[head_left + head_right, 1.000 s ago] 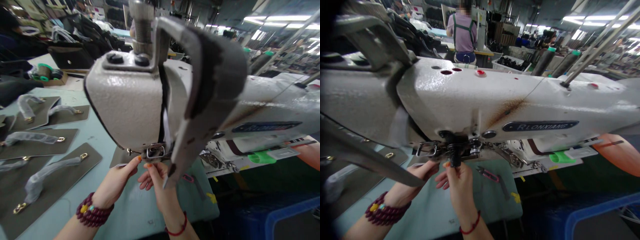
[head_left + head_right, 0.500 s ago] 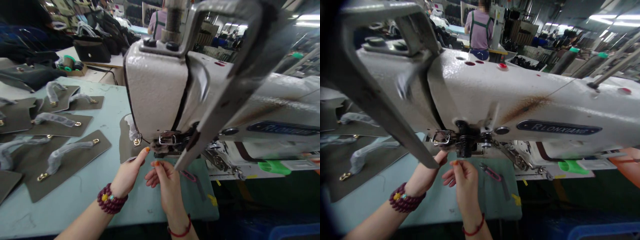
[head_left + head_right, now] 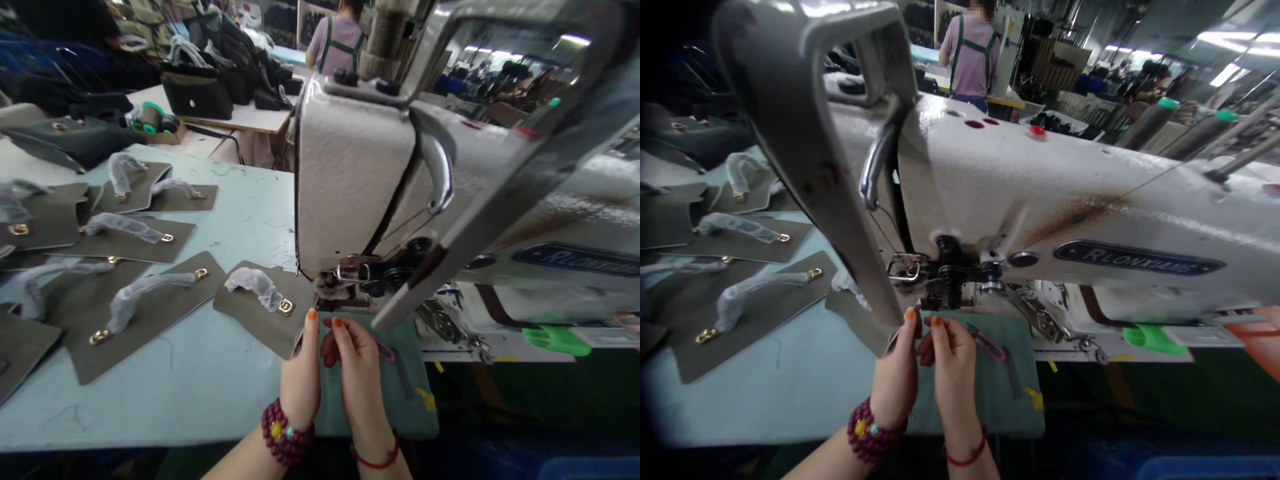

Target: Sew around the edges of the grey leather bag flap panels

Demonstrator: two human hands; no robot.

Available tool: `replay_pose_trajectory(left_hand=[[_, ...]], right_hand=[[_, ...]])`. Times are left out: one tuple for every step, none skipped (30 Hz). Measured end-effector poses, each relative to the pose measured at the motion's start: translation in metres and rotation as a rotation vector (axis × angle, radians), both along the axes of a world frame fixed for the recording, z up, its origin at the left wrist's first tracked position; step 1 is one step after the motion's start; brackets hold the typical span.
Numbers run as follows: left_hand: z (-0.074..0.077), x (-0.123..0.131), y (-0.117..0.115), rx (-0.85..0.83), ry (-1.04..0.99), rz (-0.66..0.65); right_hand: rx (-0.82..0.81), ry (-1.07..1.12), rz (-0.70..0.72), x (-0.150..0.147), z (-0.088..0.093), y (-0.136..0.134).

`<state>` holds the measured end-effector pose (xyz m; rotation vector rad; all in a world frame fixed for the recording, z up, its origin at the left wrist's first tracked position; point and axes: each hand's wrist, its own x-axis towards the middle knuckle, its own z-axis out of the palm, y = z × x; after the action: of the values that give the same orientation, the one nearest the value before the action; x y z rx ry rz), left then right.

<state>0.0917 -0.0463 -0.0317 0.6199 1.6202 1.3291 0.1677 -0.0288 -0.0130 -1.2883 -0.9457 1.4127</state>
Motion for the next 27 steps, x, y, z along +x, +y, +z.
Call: replay_pose_trajectory(left_hand=[[-0.009,-0.003,-0.011,0.023,-0.035,0.02],[-0.018,-0.01,-0.024,0.027,-0.056,0.038],[-0.027,-0.021,-0.038,0.033,-0.091,0.065],[-0.034,-0.036,-0.049,0.019,-0.072,0.104],[-0.038,-0.055,-0.058,0.01,-0.025,0.133],[-0.039,-0.076,-0.061,0.036,0.098,0.125],[-0.038,-0.098,-0.058,0.099,0.26,0.057],[-0.034,-0.118,-0.049,0.189,0.442,-0.098],[-0.029,-0.137,-0.033,0.3,0.627,-0.294],[-0.023,-0.151,-0.013,0.394,0.805,-0.473],[-0.017,-0.161,0.01,0.472,0.932,-0.624],[-0.011,-0.167,0.032,0.52,1.01,-0.807],[-0.004,-0.17,0.053,0.581,1.079,-0.926],[0.003,-0.169,0.071,0.631,1.137,-1.017],[0.01,-0.167,0.083,0.669,1.191,-1.085],[0.018,-0.164,0.091,0.701,1.25,-1.117],[0.026,-0.161,0.093,0.715,1.309,-1.137],[0.035,-0.158,0.092,0.717,1.365,-1.144],[0.043,-0.155,0.088,0.715,1.414,-1.136],[0.05,-0.152,0.082,0.708,1.454,-1.115],[0.056,-0.15,0.076,0.702,1.478,-1.086],[0.061,-0.147,0.07,0.693,1.488,-1.054],[0.065,-0.144,0.065,0.684,1.488,-1.025],[0.067,-0.141,0.062,0.672,1.486,-1.002],[0.068,-0.139,0.059,0.655,1.488,-0.988],[0.068,-0.137,0.058,0.639,1.495,-0.986],[0.068,-0.135,0.058,0.626,1.505,-0.986]], right_hand=[[0.001,-0.026,-0.003,0.001,0.0,0.0],[0.003,-0.051,-0.009,0.002,0.0,0.0],[0.003,-0.074,-0.015,0.002,0.001,0.0],[0.003,-0.092,-0.019,0.002,0.001,0.0],[0.005,-0.106,-0.022,0.001,0.002,0.0],[0.013,-0.119,-0.022,-0.002,0.003,0.001],[0.028,-0.136,-0.021,-0.005,0.005,0.002],[0.051,-0.164,-0.014,-0.01,0.007,0.004],[0.083,-0.204,0.001,-0.016,0.01,0.006],[0.12,-0.251,0.019,-0.023,0.012,0.009],[0.157,-0.299,0.034,-0.029,0.014,0.012],[0.183,-0.339,0.041,-0.036,0.016,0.014],[0.196,-0.367,0.037,-0.041,0.016,0.016],[0.195,-0.38,0.024,-0.044,0.015,0.017],[0.183,-0.377,0.007,-0.046,0.013,0.018],[0.167,-0.361,-0.007,-0.046,0.011,0.018],[0.153,-0.338,-0.016,-0.045,0.009,0.017],[0.143,-0.31,-0.022,-0.043,0.007,0.017],[0.136,-0.28,-0.026,-0.041,0.006,0.016],[0.129,-0.249,-0.03,-0.038,0.005,0.015],[0.119,-0.22,-0.03,-0.035,0.004,0.015],[0.106,-0.192,-0.028,-0.033,0.004,0.015],[0.092,-0.168,-0.027,-0.032,0.004,0.015],[0.081,-0.15,-0.027,-0.031,0.004,0.015],[0.073,-0.141,-0.03,-0.03,0.005,0.016],[0.068,-0.138,-0.034,-0.03,0.005,0.016],[0.065,-0.14,-0.037,-0.031,0.005,0.017]])
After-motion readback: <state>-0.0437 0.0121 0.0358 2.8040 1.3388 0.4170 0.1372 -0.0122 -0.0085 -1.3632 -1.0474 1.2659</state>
